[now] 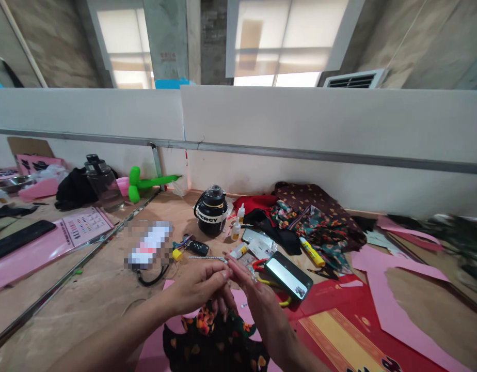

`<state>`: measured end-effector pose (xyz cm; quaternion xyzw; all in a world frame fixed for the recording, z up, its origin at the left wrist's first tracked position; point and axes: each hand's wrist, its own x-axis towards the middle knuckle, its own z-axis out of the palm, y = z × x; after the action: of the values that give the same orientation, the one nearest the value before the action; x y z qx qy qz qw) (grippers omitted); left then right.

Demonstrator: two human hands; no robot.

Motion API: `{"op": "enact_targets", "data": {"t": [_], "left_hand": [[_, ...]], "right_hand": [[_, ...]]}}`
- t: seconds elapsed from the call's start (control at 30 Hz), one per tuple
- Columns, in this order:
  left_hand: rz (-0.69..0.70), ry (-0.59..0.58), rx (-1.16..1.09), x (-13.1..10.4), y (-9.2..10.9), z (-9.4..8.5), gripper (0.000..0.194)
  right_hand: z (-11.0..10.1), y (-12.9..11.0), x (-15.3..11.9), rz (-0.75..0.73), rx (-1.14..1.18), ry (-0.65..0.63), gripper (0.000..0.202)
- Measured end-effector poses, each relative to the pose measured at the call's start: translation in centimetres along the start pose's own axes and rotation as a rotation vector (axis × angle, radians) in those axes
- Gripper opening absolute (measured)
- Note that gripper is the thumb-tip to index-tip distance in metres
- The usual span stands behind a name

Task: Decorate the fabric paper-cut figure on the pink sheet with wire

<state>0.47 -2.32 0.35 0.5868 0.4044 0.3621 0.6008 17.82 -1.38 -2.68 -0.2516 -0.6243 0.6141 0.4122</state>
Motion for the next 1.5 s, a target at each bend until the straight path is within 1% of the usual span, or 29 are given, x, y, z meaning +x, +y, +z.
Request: {"op": "enact_targets", "data": {"t": [0.1,0.2,0.47,0.83,0.97,1.07,1.23,1.4,1.5], "left_hand": [[0.007,-0.013,-0.002,0.05,-0.08,-0.03,0.037],[0.005,-0.018,-0.004,0.11,-0.21,-0.05,0.036],[-0.001,-0.016,-0.027,0.20,-0.46,-0.03,0.033],[0.003,-0.025,-0.041,0.05,-0.34,0.05,0.032],[-0.001,-0.017,-0.028,0.14,-0.37,0.04,0.032],[-0.009,-0.005,-0.010,0.18,-0.36,0.11,0.031],[-0.014,-0.001,-0.002,0.14,-0.29,0.17,0.031],[-0.004,0.008,0.002,0.25,-0.30,0.10,0.032],[0.007,0.001,0.016,0.26,-0.40,0.00,0.031]], "right_hand": [[-0.18,0.12,-0.11,-0.018,-0.080,0.008,0.045],[-0.23,0.31,-0.18,-0.023,-0.109,0.030,0.047],[-0.31,0.60,-0.18,-0.002,-0.037,0.013,0.045],[-0.09,0.45,-0.08,0.004,-0.026,0.056,0.046],[-0.19,0.67,-0.12,0.015,-0.047,0.054,0.048],[-0.14,0.74,-0.23,0.029,-0.014,0.063,0.047],[0.13,0.71,-0.33,0.070,0.140,0.057,0.048],[0.49,0.79,0.05,0.216,0.525,0.029,0.052],[0.61,0.23,0.58,0.275,0.706,0.040,0.052]]}}
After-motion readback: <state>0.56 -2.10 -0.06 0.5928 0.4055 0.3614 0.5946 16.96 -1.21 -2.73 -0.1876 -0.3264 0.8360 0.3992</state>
